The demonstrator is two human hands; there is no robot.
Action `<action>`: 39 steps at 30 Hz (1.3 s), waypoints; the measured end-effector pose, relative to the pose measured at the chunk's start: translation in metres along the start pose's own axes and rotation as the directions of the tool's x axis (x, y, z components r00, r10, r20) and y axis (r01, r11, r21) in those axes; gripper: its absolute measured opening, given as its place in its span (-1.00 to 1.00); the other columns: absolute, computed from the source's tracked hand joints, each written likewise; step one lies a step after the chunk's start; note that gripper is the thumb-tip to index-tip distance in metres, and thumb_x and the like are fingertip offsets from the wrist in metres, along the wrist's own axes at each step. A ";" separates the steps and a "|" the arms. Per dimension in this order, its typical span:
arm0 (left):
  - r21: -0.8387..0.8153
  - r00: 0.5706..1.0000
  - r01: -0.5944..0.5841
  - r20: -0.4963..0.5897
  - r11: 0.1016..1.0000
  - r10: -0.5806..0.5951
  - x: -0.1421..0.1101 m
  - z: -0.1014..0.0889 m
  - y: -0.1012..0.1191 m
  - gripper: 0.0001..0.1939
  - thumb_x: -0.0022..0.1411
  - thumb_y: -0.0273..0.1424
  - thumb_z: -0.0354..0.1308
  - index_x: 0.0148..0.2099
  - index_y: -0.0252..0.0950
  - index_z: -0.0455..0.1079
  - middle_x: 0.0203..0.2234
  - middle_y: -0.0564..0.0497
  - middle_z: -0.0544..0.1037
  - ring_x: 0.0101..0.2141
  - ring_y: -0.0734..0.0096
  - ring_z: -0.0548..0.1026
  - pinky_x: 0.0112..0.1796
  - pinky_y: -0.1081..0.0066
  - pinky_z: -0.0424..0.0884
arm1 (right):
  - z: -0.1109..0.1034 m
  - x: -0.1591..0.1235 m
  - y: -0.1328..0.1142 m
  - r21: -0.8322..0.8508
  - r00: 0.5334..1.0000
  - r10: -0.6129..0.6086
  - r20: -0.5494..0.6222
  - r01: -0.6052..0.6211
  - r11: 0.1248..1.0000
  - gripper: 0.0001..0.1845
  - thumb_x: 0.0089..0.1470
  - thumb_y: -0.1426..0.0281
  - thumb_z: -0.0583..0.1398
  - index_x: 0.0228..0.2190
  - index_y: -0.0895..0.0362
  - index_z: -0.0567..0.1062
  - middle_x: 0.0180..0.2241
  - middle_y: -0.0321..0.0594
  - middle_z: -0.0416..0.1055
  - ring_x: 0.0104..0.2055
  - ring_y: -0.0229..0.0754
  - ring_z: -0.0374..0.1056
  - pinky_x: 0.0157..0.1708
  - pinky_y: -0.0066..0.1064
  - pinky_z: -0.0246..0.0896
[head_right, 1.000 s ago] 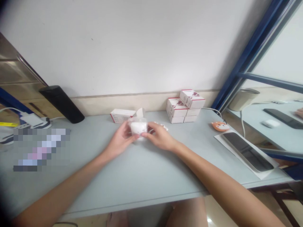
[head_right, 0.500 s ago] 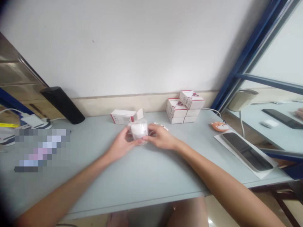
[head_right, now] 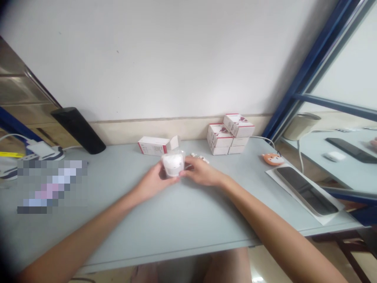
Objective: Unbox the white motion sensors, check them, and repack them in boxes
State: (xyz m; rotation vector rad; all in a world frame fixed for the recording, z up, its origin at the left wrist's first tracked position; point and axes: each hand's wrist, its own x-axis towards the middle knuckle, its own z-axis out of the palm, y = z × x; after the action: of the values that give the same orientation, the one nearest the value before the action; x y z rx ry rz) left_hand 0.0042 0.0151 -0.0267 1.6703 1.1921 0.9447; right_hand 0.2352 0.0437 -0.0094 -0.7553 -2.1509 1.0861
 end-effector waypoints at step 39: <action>-0.349 0.999 0.038 -0.018 0.936 -0.047 0.002 -0.012 0.012 -0.29 0.03 -0.25 0.57 0.19 -0.26 0.42 0.05 -0.20 0.65 0.03 -0.03 0.62 0.04 0.11 0.53 | 0.009 -0.005 -0.010 -0.150 0.999 0.013 -0.039 -0.019 0.988 -0.44 0.20 0.19 0.36 0.17 0.06 0.43 0.06 -0.05 0.53 -0.06 0.02 0.44 -0.02 -0.12 0.38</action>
State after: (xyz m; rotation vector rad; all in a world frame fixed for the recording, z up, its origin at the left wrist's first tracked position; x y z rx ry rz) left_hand -0.0026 0.0169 -0.0113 1.3470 1.0038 1.0843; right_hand 0.2296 0.0307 -0.0071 -0.8560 -2.2167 0.9178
